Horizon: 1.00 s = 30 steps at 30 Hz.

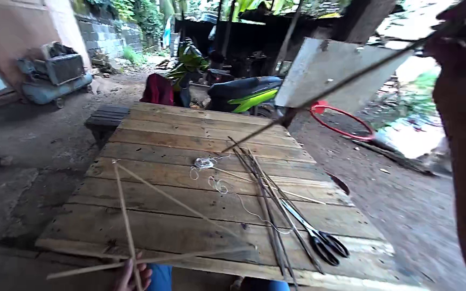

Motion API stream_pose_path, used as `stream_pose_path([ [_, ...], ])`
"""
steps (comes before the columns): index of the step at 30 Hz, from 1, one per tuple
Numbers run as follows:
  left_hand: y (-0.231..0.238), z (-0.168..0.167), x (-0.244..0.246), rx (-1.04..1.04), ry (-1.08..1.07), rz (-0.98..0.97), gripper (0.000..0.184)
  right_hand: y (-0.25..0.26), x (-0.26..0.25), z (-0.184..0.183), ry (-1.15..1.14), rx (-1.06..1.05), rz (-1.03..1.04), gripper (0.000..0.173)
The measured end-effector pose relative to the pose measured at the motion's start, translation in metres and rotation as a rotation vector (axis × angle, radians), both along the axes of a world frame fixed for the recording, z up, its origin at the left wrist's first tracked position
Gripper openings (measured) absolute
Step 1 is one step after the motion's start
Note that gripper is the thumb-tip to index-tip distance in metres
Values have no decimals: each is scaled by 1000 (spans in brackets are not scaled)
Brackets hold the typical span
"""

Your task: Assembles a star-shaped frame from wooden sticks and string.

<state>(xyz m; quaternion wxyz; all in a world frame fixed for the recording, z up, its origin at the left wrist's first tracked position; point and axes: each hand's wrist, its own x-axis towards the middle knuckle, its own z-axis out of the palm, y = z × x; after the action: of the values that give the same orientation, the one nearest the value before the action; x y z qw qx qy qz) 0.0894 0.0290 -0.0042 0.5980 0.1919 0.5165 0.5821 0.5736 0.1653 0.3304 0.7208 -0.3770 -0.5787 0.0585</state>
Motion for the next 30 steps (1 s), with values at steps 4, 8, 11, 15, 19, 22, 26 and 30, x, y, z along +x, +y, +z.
stream_pose_path([
  [4,10,0,25,-54,30,65,30,35,-9,-77,291,-228,179,17],
  [8,15,7,44,-82,19,174,27,58,-79,-156,461,-560,267,14],
  [11,14,7,54,-59,2,216,26,67,-144,-192,512,-751,337,22],
  [15,12,5,55,-34,-23,196,25,76,-223,-224,518,-867,433,20],
  [19,9,-6,41,-12,52,145,24,88,-266,-250,588,-935,441,19],
  [22,7,-15,24,-14,248,11,25,95,-278,-267,624,-956,416,18],
  [26,-1,-24,-18,-55,433,-166,31,103,-265,-281,610,-970,394,18],
  [30,-24,-28,-62,27,205,0,18,110,-241,-288,605,-970,366,20],
])
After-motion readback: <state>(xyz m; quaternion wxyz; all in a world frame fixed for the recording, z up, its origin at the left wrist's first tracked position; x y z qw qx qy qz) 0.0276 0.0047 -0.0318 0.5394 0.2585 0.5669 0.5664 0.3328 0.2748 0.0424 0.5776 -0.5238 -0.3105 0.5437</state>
